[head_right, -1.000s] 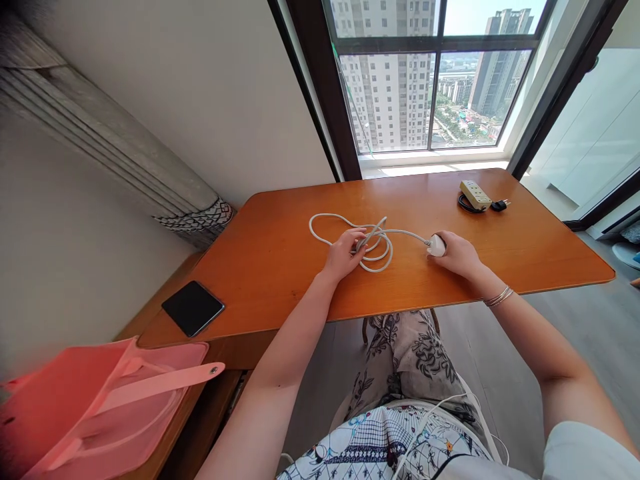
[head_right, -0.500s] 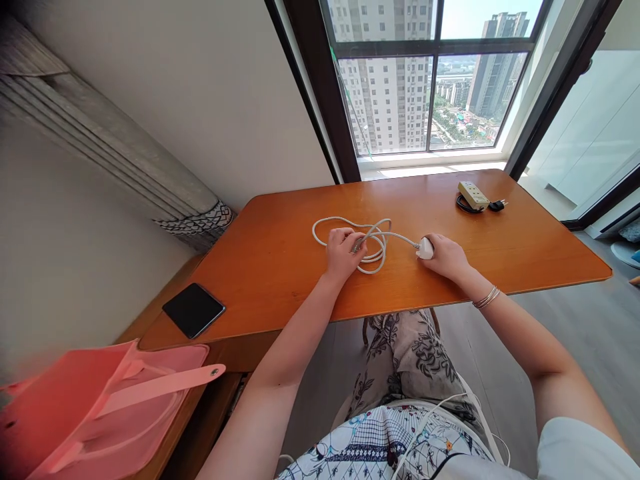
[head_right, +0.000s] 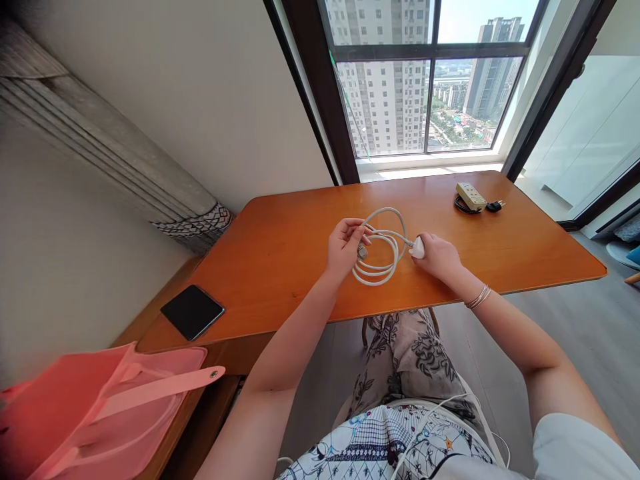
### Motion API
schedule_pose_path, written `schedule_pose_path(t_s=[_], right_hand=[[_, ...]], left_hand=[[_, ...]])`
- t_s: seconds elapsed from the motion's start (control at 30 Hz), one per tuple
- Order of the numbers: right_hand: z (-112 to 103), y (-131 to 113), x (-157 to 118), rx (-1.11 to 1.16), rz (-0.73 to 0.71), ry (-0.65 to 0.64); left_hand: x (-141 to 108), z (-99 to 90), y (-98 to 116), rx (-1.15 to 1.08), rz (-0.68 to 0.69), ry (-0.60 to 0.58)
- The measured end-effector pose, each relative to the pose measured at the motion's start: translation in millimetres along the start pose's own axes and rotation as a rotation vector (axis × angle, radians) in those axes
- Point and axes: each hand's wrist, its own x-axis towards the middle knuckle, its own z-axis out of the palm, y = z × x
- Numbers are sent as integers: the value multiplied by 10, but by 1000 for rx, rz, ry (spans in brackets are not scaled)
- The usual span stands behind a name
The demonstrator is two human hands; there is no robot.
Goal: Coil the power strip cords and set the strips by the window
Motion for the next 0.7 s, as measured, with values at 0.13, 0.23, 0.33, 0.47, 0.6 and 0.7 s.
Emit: schedule_pose_path(t_s=[0.13, 0.23, 0.33, 0.47, 0.6, 0.7], right_hand=[[-47, -61, -40, -64, -24, 2], [-95, -119, -60, -29, -46, -26], [-108, -171, -62, -11, -52, -54], [-66, -183, -44, 4, -39, -78], [-57, -40, -11, 41, -14, -41], [-152, 262, 29, 78, 80, 52]], left_hand=[[-10, -50, 187, 267, 75, -182], [-53, -38, 284, 483, 70, -321], [-83, 40, 296, 287, -30, -321], [-27, 97, 241, -113, -174, -156], [180, -169, 205, -310, -166, 189], [360, -614, 222, -370, -143, 507]])
